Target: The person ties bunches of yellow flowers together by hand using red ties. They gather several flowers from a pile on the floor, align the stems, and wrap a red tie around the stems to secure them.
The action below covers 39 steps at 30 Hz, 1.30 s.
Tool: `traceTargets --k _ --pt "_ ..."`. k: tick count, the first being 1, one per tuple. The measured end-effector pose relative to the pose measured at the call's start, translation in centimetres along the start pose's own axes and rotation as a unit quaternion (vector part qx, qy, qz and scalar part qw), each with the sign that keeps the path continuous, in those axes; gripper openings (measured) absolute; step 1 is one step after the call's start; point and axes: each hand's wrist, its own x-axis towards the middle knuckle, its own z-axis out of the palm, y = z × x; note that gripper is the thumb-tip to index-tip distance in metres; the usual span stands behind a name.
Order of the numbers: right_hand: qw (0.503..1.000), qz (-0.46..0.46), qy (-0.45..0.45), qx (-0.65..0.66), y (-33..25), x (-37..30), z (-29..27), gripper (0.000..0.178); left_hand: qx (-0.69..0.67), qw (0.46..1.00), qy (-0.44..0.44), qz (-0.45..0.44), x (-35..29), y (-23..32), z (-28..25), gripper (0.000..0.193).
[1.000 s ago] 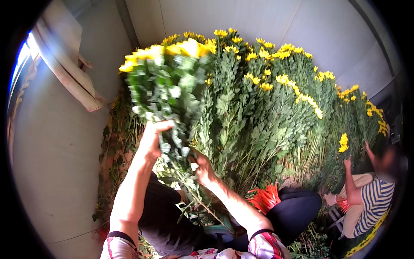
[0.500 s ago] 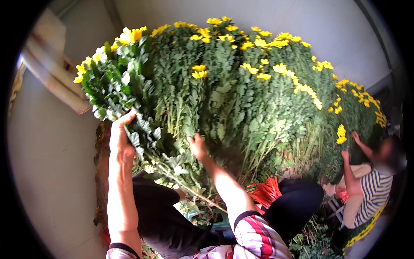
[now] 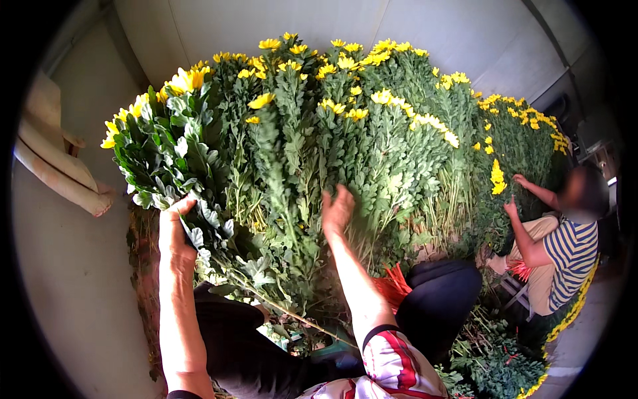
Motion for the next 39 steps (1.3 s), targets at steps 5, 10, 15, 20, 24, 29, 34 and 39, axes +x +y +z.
traceTargets --k 5,10,15,20,24,29,34,39 --pt "0.955 0.132 -0.258 0.062 3.7 -1.4 0.2 0.066 0.020 0.999 -0.041 -0.013 -0.1 -2.0 2.9 0.026" --pt "0.986 -0.135 0.056 0.083 0.4 -1.8 2.5 0.023 0.037 0.997 -0.060 -0.010 -1.4 -3.4 6.8 0.027" --pt "0.989 0.096 0.100 0.046 5.6 1.3 2.0 0.058 0.019 0.997 -0.077 -0.006 -0.4 -4.6 7.8 0.029" --pt "0.989 0.016 -0.073 0.128 2.5 -0.4 0.9 0.036 0.018 0.998 -0.053 0.015 0.1 -2.7 6.7 0.029" --pt "0.984 -0.071 0.010 0.164 0.5 -0.6 -0.6 0.028 0.017 0.999 -0.039 0.017 0.6 -3.1 6.8 0.026" --pt "0.969 -0.002 -0.033 0.244 -2.8 -0.1 -1.7 0.027 0.001 0.999 -0.033 0.000 0.1 -2.8 6.7 0.027" --pt "0.997 -0.008 0.070 0.027 -2.6 4.7 -2.2 0.040 0.036 0.999 -0.035 0.010 -0.8 -2.7 7.4 0.026" --pt "0.974 -0.195 -0.007 0.116 -7.5 2.7 -1.8 0.054 0.010 0.999 -0.053 -0.008 0.5 -3.0 6.2 0.030"
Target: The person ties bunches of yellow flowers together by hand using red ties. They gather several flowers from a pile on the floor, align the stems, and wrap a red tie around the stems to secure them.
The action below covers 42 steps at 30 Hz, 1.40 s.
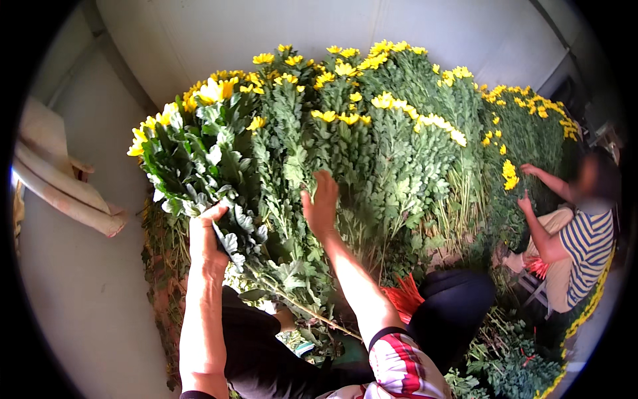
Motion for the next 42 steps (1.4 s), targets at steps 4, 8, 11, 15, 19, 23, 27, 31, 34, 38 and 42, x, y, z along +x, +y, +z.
traceTargets --k 4,8,11,15,19,23,27,31,34,38,42 --pt "0.993 0.100 0.060 -0.036 3.8 -0.4 -1.3 0.052 -0.007 0.999 0.030 -0.006 1.0 -0.5 -1.4 0.028" --pt "0.960 0.264 0.065 -0.065 14.7 -3.0 -6.5 0.067 -0.027 0.999 -0.013 -0.025 0.4 0.1 -2.6 0.029" --pt "0.901 0.379 -0.116 -0.175 17.3 -4.5 -7.7 0.096 0.000 1.000 0.016 0.001 0.3 -0.6 -2.1 0.031" --pt "0.871 0.454 -0.158 -0.100 16.5 -3.6 -5.2 0.077 0.044 0.999 0.016 0.008 -0.7 -1.1 -0.1 0.034" --pt "0.955 0.288 0.025 -0.066 13.0 -6.8 -3.7 0.058 0.056 0.998 -0.005 0.006 -0.8 -1.6 2.0 0.032" --pt "0.976 0.192 -0.036 -0.098 7.7 -8.4 -2.9 0.051 0.043 0.999 -0.012 -0.014 -0.4 -1.9 1.5 0.030" --pt "0.978 0.124 -0.090 -0.139 6.4 -8.2 -3.4 0.066 0.042 0.999 0.009 0.011 -1.1 -1.9 2.6 0.024" --pt "0.979 0.031 -0.142 -0.142 5.0 -8.5 -5.8 0.074 0.031 0.998 0.045 0.026 -0.8 -1.1 1.3 0.025" --pt "0.961 -0.017 -0.238 -0.140 3.5 -8.9 -6.9 0.080 0.049 0.997 0.062 0.003 -0.3 0.0 -0.5 0.030" --pt "0.997 0.082 -0.003 -0.014 7.1 -6.1 -5.2 0.093 -0.003 0.998 0.052 0.025 -0.8 0.6 0.3 0.019" --pt "0.948 0.288 -0.133 0.006 7.2 0.6 -4.7 0.081 0.003 0.999 0.044 0.022 -0.5 0.6 -0.9 0.023"
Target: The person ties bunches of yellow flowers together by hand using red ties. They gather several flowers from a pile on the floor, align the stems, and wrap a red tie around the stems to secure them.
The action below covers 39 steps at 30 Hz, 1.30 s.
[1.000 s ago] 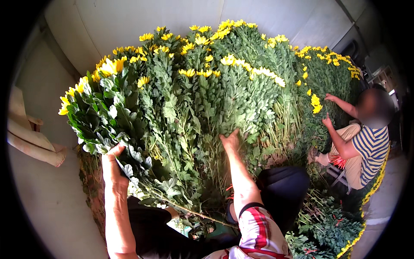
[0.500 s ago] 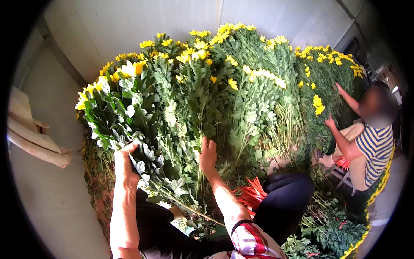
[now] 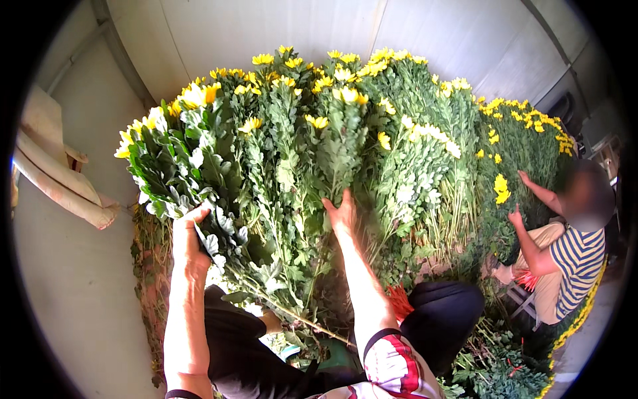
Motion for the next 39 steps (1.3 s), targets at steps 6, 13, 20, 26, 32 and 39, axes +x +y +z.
traceTargets --k 6,13,20,26,32,39 --pt "0.986 -0.153 0.056 -0.022 -3.0 -4.6 1.0 0.055 -0.009 1.000 -0.026 0.006 1.1 0.5 -1.2 0.023" --pt "0.942 -0.271 0.075 -0.181 -2.7 -7.0 3.1 0.045 -0.042 0.999 0.011 0.000 0.3 1.3 -2.4 0.020" --pt "0.943 -0.287 0.035 -0.167 -2.0 -9.5 4.7 0.055 -0.039 0.999 0.015 -0.005 -0.1 2.0 -2.3 0.018" --pt "0.956 -0.237 -0.085 -0.149 -0.3 -9.1 6.5 0.061 -0.062 0.998 0.004 0.011 -0.1 2.2 -3.1 0.018" --pt "0.970 -0.189 -0.059 -0.140 -0.8 -8.1 9.4 0.056 -0.067 0.997 0.012 0.020 0.5 2.5 -4.8 0.021" --pt "0.990 -0.116 0.043 0.065 2.4 -6.3 11.5 0.043 -0.063 0.998 0.003 0.018 0.1 2.8 -4.4 0.023"
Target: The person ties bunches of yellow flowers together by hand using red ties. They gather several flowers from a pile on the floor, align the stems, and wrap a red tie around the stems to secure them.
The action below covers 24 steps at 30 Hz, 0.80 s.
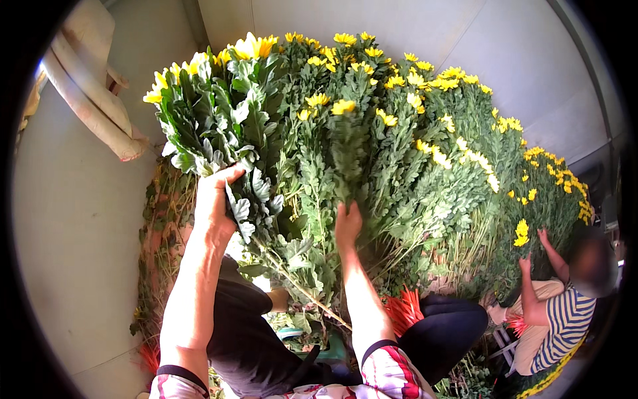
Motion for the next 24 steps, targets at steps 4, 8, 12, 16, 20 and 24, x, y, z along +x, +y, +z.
traceTargets --k 4,8,12,16,20,24 --pt "0.982 -0.028 0.005 -0.188 -3.6 0.3 -2.0 0.067 0.007 1.000 0.020 0.003 0.4 -0.7 -0.3 0.021" --pt "0.965 -0.154 -0.101 -0.186 -7.3 -1.1 -0.4 0.072 -0.002 1.000 0.006 -0.014 0.2 -0.8 0.0 0.020" --pt "0.935 -0.104 -0.235 -0.243 -6.2 -1.1 3.1 0.050 0.001 0.999 -0.026 -0.020 -0.4 -1.0 1.8 0.022" --pt "0.978 -0.160 -0.136 0.004 -8.8 -2.8 0.4 0.031 0.004 1.000 -0.013 -0.013 0.2 -1.0 0.7 0.024" --pt "0.988 0.039 -0.136 0.061 -10.5 -3.2 -6.3 0.026 0.004 1.000 -0.018 -0.012 -0.1 -1.1 1.1 0.022" --pt "0.988 -0.094 0.083 0.088 -10.1 1.1 -11.4 0.024 0.007 1.000 -0.013 -0.025 -0.6 -1.0 1.9 0.021"
